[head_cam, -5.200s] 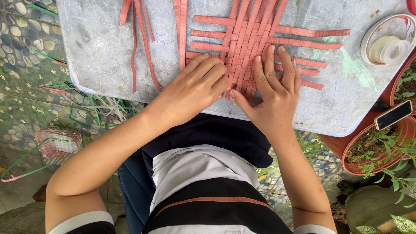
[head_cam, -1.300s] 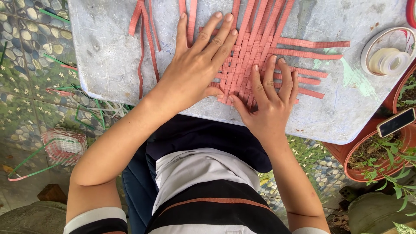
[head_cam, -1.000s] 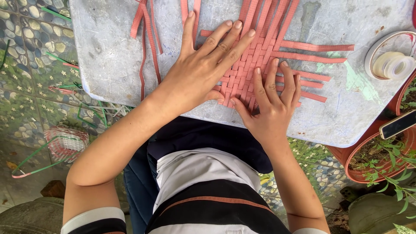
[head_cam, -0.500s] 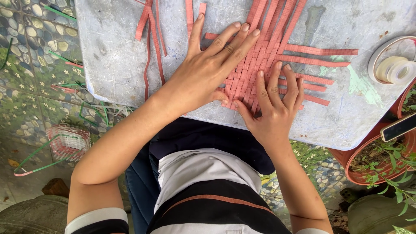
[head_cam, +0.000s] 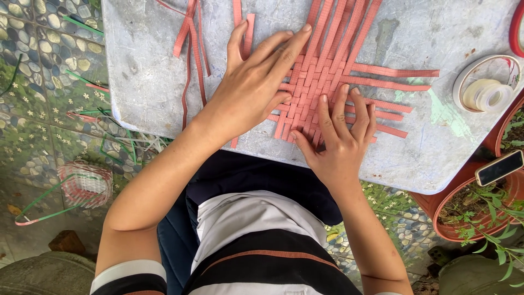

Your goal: Weaving pink plastic strips together on a table to create a woven mat.

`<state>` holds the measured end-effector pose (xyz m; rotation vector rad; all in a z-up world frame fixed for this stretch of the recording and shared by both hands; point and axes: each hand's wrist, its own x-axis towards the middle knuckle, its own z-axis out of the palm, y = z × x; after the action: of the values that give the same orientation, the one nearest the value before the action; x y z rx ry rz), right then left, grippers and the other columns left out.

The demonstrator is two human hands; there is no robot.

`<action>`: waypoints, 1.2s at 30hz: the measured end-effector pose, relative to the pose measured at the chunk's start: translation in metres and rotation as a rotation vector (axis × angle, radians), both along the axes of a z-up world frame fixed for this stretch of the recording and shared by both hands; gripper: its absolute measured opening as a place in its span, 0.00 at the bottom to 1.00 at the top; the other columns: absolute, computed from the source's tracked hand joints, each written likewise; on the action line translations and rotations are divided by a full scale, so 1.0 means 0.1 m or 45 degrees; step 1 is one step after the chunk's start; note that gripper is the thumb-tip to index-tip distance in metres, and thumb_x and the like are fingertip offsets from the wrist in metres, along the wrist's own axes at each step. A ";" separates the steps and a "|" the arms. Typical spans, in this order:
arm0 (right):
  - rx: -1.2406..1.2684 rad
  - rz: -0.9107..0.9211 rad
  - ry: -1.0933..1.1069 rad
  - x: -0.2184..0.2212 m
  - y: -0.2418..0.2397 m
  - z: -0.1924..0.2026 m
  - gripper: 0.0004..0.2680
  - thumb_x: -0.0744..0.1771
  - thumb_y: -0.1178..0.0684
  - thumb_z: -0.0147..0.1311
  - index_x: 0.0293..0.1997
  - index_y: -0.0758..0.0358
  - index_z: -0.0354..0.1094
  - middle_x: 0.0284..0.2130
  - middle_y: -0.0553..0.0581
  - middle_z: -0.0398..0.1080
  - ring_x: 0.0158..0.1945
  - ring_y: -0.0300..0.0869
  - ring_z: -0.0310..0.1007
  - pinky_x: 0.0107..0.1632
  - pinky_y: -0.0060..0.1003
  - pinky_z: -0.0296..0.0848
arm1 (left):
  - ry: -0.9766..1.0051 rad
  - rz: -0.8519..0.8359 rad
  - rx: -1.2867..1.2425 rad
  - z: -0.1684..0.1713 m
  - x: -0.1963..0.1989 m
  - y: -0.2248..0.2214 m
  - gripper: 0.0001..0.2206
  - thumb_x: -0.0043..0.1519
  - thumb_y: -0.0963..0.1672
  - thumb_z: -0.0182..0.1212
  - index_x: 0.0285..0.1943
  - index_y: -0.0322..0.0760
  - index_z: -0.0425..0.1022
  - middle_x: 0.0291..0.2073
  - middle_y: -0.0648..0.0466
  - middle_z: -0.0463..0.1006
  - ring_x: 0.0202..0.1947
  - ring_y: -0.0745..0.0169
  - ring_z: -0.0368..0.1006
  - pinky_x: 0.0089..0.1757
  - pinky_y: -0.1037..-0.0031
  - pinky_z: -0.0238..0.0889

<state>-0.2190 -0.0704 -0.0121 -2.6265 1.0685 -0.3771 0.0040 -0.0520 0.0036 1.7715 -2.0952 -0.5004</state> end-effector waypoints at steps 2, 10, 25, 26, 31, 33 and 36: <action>-0.005 -0.003 0.000 0.00 0.00 0.00 0.21 0.69 0.38 0.54 0.60 0.66 0.67 0.62 0.70 0.61 0.65 0.66 0.57 0.66 0.65 0.50 | -0.028 0.015 0.026 0.01 -0.03 -0.01 0.50 0.53 0.44 0.80 0.75 0.32 0.39 0.70 0.55 0.67 0.70 0.57 0.59 0.66 0.45 0.33; 0.004 -0.007 -0.021 0.00 0.00 -0.01 0.21 0.69 0.37 0.52 0.59 0.65 0.67 0.62 0.71 0.61 0.65 0.66 0.56 0.66 0.65 0.49 | -0.161 -0.015 0.119 0.06 -0.02 -0.02 0.42 0.59 0.45 0.76 0.75 0.33 0.47 0.73 0.49 0.55 0.70 0.51 0.54 0.64 0.42 0.34; -0.020 -0.008 -0.009 0.02 0.00 0.00 0.20 0.68 0.37 0.52 0.59 0.65 0.67 0.61 0.70 0.62 0.65 0.65 0.57 0.65 0.64 0.52 | -0.153 -0.130 0.324 0.10 -0.03 -0.01 0.52 0.51 0.53 0.77 0.77 0.33 0.41 0.75 0.50 0.41 0.75 0.49 0.35 0.64 0.37 0.27; -0.012 -0.009 -0.011 0.02 0.00 0.00 0.20 0.68 0.38 0.53 0.59 0.65 0.67 0.61 0.70 0.62 0.65 0.65 0.57 0.65 0.64 0.51 | -0.159 -0.131 0.338 0.10 -0.04 -0.01 0.52 0.52 0.52 0.76 0.76 0.34 0.38 0.76 0.50 0.42 0.75 0.48 0.34 0.64 0.38 0.27; -0.002 -0.018 -0.015 0.01 0.00 0.02 0.20 0.68 0.37 0.54 0.59 0.64 0.67 0.62 0.69 0.61 0.65 0.64 0.57 0.66 0.63 0.51 | -0.207 -0.143 0.363 0.10 -0.06 -0.01 0.52 0.54 0.52 0.74 0.77 0.35 0.35 0.76 0.50 0.40 0.75 0.47 0.34 0.64 0.38 0.28; 0.015 -0.022 -0.008 0.02 0.00 0.03 0.20 0.68 0.38 0.54 0.59 0.64 0.67 0.62 0.69 0.62 0.65 0.64 0.57 0.66 0.63 0.50 | -0.237 -0.162 0.321 0.10 -0.05 0.01 0.52 0.53 0.51 0.75 0.77 0.34 0.36 0.76 0.51 0.40 0.75 0.48 0.33 0.64 0.39 0.31; -0.001 -0.023 -0.017 0.02 0.00 0.02 0.20 0.68 0.37 0.54 0.59 0.64 0.67 0.61 0.69 0.62 0.65 0.63 0.57 0.66 0.63 0.51 | -0.202 -0.171 0.310 0.10 -0.03 0.00 0.51 0.53 0.49 0.74 0.76 0.34 0.36 0.76 0.51 0.42 0.74 0.48 0.33 0.64 0.41 0.30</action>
<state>-0.2170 -0.0703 -0.0101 -2.6133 1.0889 -0.3982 0.0006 -0.0518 0.0132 1.8627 -2.3609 -0.6991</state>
